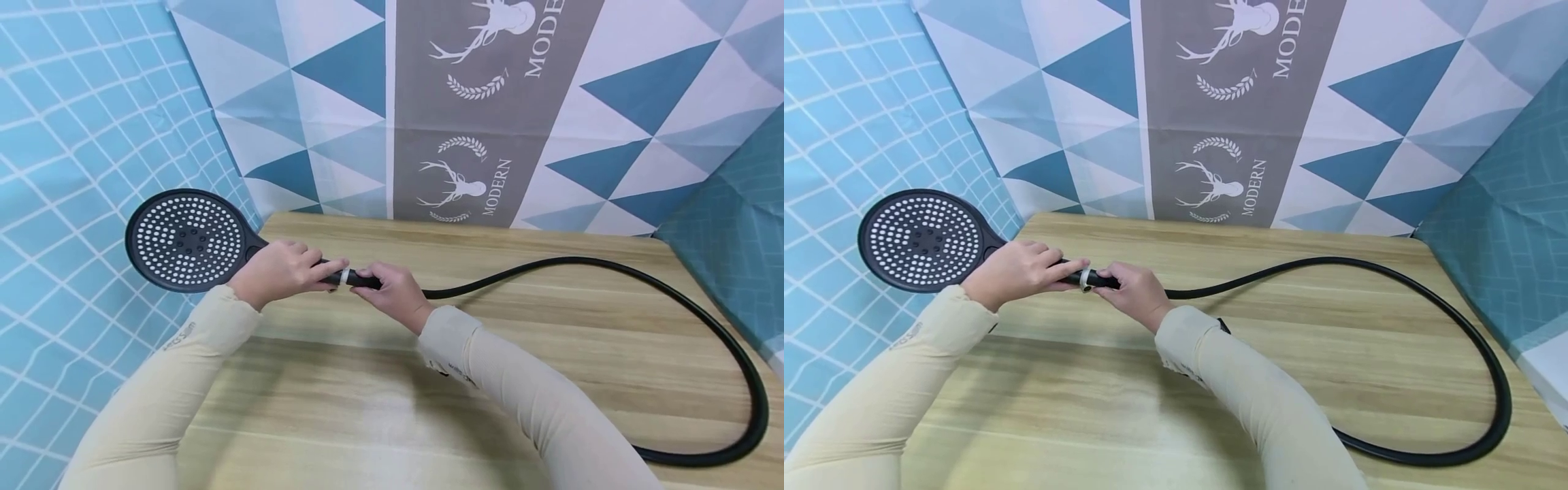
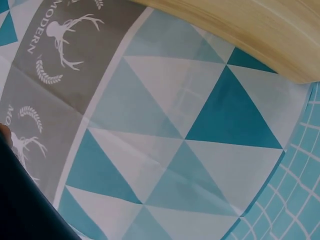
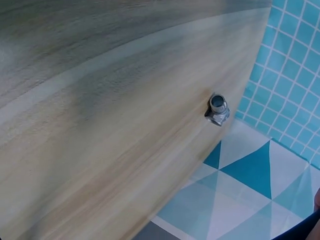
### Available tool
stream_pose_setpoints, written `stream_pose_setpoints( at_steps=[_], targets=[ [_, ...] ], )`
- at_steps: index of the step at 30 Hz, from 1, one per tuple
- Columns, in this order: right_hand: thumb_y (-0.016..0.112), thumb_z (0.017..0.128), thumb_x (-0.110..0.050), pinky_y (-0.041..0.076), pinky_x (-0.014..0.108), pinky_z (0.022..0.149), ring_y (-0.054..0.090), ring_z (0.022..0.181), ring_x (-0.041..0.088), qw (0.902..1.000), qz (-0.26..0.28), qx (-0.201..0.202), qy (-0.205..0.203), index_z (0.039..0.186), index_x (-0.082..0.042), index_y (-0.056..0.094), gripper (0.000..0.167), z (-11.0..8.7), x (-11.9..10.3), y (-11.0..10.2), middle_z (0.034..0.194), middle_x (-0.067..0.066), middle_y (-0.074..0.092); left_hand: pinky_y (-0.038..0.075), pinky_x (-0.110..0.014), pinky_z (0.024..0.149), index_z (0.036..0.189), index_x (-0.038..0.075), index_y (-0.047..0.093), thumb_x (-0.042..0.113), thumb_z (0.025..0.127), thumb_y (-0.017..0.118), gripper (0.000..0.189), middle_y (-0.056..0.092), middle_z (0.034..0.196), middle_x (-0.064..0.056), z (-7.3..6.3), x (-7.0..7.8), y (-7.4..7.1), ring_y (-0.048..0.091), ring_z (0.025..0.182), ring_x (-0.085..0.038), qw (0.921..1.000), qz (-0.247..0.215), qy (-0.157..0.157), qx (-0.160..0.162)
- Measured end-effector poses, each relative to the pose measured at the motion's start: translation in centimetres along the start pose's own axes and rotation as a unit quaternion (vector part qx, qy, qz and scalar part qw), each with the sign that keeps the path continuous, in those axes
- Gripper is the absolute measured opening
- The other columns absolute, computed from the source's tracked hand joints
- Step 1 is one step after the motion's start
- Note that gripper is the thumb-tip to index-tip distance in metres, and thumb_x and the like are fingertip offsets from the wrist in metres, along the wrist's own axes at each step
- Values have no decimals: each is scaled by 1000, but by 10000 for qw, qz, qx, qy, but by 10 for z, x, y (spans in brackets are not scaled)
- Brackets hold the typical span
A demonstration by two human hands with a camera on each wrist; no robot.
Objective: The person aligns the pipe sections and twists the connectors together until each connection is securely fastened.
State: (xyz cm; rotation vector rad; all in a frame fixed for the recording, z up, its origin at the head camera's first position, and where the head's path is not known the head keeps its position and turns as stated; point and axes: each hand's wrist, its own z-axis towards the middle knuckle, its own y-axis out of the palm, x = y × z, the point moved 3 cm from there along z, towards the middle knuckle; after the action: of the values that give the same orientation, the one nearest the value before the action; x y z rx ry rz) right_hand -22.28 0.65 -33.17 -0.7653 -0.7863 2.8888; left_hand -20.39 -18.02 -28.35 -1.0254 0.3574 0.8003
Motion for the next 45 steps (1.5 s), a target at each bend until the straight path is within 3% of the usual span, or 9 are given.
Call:
stream_pose_setpoints(
  at_steps=[11, 18, 28, 37, 45],
  targets=[
    [78, 74, 7, 52, 18, 63, 69, 73, 26, 9945, 623, -134, 827, 85, 7, 64, 18, -1, -1, 2, 86, 20, 70, 36, -27, 40, 105, 10, 67, 38, 106, 26, 49, 48, 61, -5, -1, 5, -5, 41, 42, -17, 9999, 121, 41, 78],
    [78, 71, 10, 54, 21, 62, 69, 74, 28, 9889, 1039, -89, 1058, 82, 9, 68, 14, 2, 2, 4, 85, 21, 70, 36, -28, 39, 102, 11, 67, 37, 106, 29, 46, 48, 60, -5, -4, 6, -4, 40, 42, -17, 9997, 134, -36, 192],
    [76, 71, 10, 54, 23, 62, 71, 77, 23, 9756, 1398, -324, 1664, 76, 7, 69, 10, 1, 4, 7, 84, 20, 71, 38, -27, 38, 102, 10, 67, 35, 106, 29, 46, 49, 61, -5, -9, 12, 0, 41, 41, -16, 9999, 52, -27, 97],
    [78, 71, 6, 53, 22, 61, 64, 67, 7, 9621, 1437, -514, 2261, 80, 8, 69, 13, 3, 6, 6, 79, 18, 71, 39, -28, 40, 102, 9, 67, 36, 106, 26, 49, 49, 61, -5, -9, 12, 0, 44, 42, -17, 10000, 40, -50, 10],
    [78, 71, 6, 53, 24, 62, 63, 66, 8, 9474, 1617, -550, 2707, 81, 9, 69, 14, 5, 9, 2, 78, 18, 71, 37, -27, 38, 101, 10, 67, 36, 106, 28, 47, 47, 59, -5, -6, 11, 2, 42, 41, -16, 9999, 59, -80, 53]
  ],
)
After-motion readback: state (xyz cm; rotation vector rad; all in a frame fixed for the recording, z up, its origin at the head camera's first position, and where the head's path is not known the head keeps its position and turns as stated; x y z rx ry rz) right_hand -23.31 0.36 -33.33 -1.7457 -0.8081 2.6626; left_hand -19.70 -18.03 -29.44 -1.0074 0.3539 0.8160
